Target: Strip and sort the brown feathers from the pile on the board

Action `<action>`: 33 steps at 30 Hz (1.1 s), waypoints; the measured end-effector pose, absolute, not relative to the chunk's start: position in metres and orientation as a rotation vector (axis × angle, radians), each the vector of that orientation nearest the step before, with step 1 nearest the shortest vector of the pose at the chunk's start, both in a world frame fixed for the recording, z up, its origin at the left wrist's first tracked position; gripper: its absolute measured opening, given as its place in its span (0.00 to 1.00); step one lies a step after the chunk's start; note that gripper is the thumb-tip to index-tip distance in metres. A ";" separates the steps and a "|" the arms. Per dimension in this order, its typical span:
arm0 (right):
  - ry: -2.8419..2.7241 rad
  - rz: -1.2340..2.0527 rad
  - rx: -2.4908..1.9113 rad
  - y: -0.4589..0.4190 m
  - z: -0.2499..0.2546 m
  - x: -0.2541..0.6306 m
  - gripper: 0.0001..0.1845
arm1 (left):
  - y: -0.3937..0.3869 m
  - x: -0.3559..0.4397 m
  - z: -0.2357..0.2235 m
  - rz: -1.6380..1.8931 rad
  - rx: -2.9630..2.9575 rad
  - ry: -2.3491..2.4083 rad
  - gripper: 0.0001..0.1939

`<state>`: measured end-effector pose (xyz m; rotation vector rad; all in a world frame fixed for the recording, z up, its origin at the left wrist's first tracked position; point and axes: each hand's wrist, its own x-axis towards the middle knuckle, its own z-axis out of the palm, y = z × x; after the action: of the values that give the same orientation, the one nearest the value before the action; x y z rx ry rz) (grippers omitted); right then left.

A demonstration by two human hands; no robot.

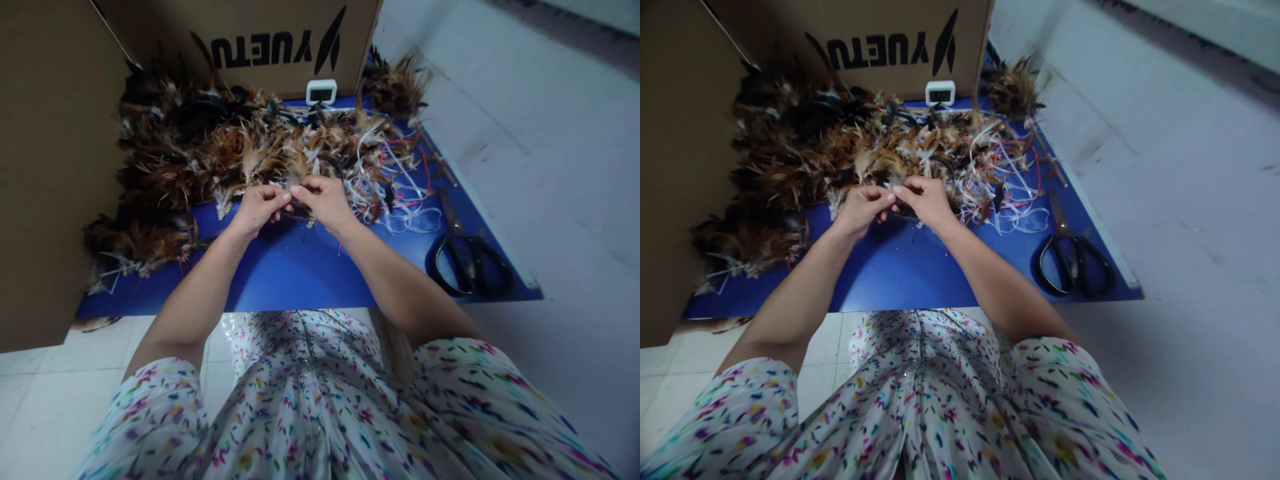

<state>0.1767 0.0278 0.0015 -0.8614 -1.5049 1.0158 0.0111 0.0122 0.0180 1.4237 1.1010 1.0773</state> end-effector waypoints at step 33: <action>-1.337 1.200 -0.919 0.021 0.011 0.176 0.27 | 0.007 0.012 0.025 0.961 1.246 1.052 0.18</action>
<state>0.1757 0.0214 0.0105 -0.9189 -1.3367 1.1996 0.0116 0.0073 0.0249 1.2465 1.0519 0.9609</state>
